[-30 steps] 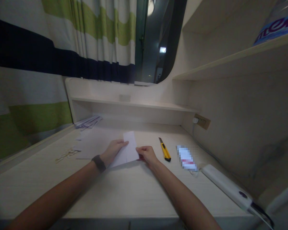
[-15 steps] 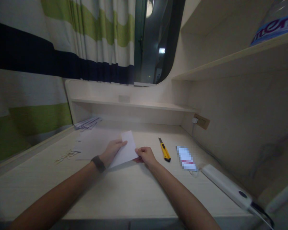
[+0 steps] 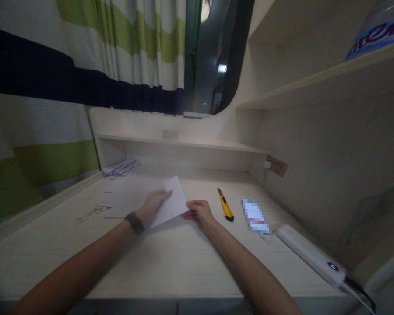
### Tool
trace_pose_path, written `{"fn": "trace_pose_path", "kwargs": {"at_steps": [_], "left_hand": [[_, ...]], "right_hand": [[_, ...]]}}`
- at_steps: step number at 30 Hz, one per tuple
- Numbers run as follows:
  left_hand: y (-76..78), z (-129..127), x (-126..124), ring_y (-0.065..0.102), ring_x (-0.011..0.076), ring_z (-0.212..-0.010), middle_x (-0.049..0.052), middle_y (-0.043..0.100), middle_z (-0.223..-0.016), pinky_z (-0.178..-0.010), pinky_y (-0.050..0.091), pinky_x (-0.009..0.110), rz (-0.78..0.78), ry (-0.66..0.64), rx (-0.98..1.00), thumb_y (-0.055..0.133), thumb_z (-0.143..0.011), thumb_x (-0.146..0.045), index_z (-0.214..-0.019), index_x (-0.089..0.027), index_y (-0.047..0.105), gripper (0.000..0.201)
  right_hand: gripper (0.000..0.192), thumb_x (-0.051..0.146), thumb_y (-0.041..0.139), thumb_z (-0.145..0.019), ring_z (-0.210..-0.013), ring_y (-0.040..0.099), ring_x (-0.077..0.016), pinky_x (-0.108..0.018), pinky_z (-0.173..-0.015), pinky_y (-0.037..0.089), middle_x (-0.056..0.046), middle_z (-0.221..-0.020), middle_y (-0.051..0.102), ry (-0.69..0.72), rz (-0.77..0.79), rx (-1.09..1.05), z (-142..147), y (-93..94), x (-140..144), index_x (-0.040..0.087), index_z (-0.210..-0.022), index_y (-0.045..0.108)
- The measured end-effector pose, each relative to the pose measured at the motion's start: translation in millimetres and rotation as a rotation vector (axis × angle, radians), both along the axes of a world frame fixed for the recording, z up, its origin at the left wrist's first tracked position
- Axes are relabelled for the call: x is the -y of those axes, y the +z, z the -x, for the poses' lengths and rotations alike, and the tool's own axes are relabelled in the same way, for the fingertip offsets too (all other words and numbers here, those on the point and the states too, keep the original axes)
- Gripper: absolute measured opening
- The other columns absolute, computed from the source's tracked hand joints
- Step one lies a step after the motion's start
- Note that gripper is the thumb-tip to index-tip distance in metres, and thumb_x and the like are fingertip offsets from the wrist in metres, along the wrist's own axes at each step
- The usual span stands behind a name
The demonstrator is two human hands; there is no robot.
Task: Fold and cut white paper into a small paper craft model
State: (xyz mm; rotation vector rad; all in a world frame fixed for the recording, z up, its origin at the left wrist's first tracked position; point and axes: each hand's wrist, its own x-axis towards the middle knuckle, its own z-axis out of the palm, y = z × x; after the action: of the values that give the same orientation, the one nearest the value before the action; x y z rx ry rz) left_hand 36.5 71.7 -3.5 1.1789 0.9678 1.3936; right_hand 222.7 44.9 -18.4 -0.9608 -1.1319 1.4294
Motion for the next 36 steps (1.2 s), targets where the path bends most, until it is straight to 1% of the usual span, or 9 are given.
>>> {"fn": "trace_pose_path", "kwargs": {"at_steps": [3,7,14,21,25,29,33,36], "left_hand": [[1.2,1.0,-0.5,0.058,0.0168,-0.053,0.007,0.064,-0.064,-0.049,0.041,0.025,0.011,0.012,0.015,0.073,-0.061,-0.033,-0.065,-0.01,0.063,0.025],[0.8,1.1,-1.3,0.059,0.0184,-0.056,0.009,0.066,-0.067,-0.051,0.043,0.027,0.027,-0.009,0.029,0.072,-0.062,-0.032,-0.068,-0.01,0.064,0.024],[0.6,1.5,-2.5,0.06,0.0191,-0.056,0.01,0.066,-0.067,-0.052,0.044,0.028,0.034,-0.048,0.058,0.072,-0.062,-0.033,-0.068,-0.01,0.063,0.025],[3.2,1.2,0.0,0.058,0.0176,-0.054,0.008,0.065,-0.065,-0.051,0.043,0.027,0.033,-0.045,0.081,0.073,-0.061,-0.036,-0.067,-0.011,0.062,0.028],[5.0,1.2,1.5,0.057,0.0166,-0.053,0.007,0.064,-0.063,-0.05,0.041,0.026,0.024,-0.03,0.074,0.074,-0.06,-0.037,-0.067,-0.011,0.062,0.03],[7.5,0.6,3.4,0.055,0.0153,-0.052,0.004,0.062,-0.059,-0.05,0.041,0.025,0.01,-0.023,0.092,0.074,-0.06,-0.038,-0.064,-0.012,0.06,0.03],[8.5,0.1,4.7,0.053,0.0139,-0.05,0.002,0.06,-0.057,-0.049,0.039,0.024,-0.009,-0.013,0.073,0.074,-0.06,-0.037,-0.062,-0.013,0.059,0.028],[6.7,1.6,2.2,0.055,0.0144,-0.051,0.004,0.062,-0.061,-0.049,0.039,0.024,-0.014,-0.022,0.071,0.073,-0.061,-0.037,-0.065,-0.012,0.06,0.028]], "right_hand": [[0.013,0.022,0.068,-0.063,-0.051,0.064,-0.0172,-0.027,-0.051,0.053,-0.009,-0.06,0.068,-0.015,0.019,0.02,0.8,1.2,0.8,0.01,-0.068,0.066],[0.008,0.019,0.067,-0.061,-0.051,0.064,-0.0183,-0.027,-0.051,0.053,-0.008,-0.057,0.067,-0.025,0.005,-0.015,1.5,4.3,2.2,0.011,-0.063,0.064],[0.012,0.021,0.07,-0.063,-0.057,0.066,-0.0196,-0.029,-0.056,0.055,-0.01,-0.065,0.069,0.041,-0.03,-0.033,-1.4,6.2,3.2,0.01,-0.067,0.065],[0.015,0.023,0.072,-0.062,-0.06,0.067,-0.0192,-0.029,-0.058,0.056,-0.01,-0.068,0.07,0.022,-0.04,-0.035,-0.2,8.8,5.1,0.011,-0.068,0.066],[0.016,0.024,0.073,-0.063,-0.062,0.067,-0.0195,-0.029,-0.059,0.056,-0.01,-0.069,0.07,0.041,-0.049,-0.039,-0.4,7.4,3.7,0.011,-0.071,0.067],[0.015,0.02,0.073,-0.061,-0.061,0.068,-0.0198,-0.031,-0.061,0.056,-0.009,-0.069,0.07,0.056,-0.028,-0.051,-1.1,5.3,2.2,0.011,-0.071,0.066],[0.011,0.018,0.071,-0.062,-0.057,0.067,-0.0201,-0.03,-0.057,0.056,-0.01,-0.065,0.069,0.026,0.014,-0.031,-2.4,0.7,-1.0,0.011,-0.068,0.064],[0.011,0.018,0.069,-0.064,-0.059,0.068,-0.0213,-0.032,-0.058,0.056,-0.013,-0.067,0.07,0.016,0.035,-0.016,-3.9,-3.6,-4.6,0.01,-0.069,0.064]]}}
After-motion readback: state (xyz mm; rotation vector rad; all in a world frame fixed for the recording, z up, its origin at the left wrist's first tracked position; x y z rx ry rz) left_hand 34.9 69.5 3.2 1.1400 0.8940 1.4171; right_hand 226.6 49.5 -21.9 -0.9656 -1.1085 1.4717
